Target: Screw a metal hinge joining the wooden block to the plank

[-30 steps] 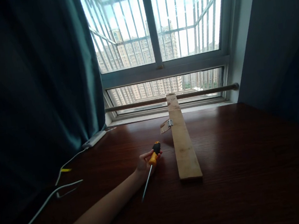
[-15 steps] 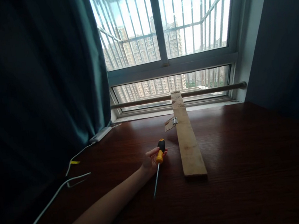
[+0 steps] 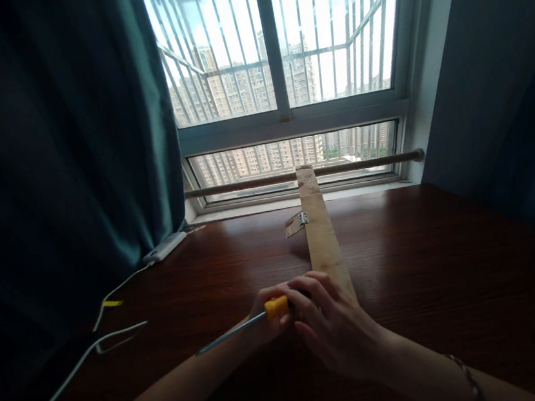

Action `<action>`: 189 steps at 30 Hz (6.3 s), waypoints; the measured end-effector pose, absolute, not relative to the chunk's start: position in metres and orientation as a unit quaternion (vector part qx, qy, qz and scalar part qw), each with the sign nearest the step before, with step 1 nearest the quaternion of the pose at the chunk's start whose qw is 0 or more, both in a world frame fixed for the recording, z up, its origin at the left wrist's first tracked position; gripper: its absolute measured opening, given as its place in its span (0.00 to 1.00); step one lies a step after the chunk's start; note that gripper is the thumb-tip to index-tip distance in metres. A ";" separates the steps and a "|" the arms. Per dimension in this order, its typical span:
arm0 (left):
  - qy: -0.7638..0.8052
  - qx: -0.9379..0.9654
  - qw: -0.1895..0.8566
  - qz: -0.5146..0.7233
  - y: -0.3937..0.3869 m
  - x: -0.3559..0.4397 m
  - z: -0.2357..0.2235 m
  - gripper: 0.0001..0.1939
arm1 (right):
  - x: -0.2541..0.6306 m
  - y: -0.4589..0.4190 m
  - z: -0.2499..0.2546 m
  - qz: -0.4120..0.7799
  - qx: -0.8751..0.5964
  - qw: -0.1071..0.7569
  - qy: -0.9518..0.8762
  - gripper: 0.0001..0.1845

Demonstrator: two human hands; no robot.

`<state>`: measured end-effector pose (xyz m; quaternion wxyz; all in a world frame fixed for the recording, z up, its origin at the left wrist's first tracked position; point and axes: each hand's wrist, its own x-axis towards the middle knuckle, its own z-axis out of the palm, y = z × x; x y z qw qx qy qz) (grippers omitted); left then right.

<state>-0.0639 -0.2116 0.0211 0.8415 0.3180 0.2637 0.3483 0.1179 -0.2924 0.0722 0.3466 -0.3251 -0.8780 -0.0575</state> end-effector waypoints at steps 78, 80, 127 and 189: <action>0.243 0.357 0.850 0.301 -0.216 -0.052 0.010 0.16 | 0.315 -0.140 -0.032 -0.028 -0.813 0.276 -0.511 0.35; 0.247 0.356 0.843 0.318 -0.215 -0.053 0.010 0.16 | 0.311 -0.140 -0.028 -0.078 -0.774 0.347 -0.525 0.30; 0.292 0.453 0.570 0.621 -0.039 -0.031 -0.006 0.25 | 0.175 -0.044 0.033 -0.047 -0.482 0.380 -0.788 0.12; 0.270 0.795 0.204 0.503 -0.056 -0.019 -0.019 0.36 | 0.177 -0.044 0.031 -0.088 -0.479 0.390 -0.781 0.21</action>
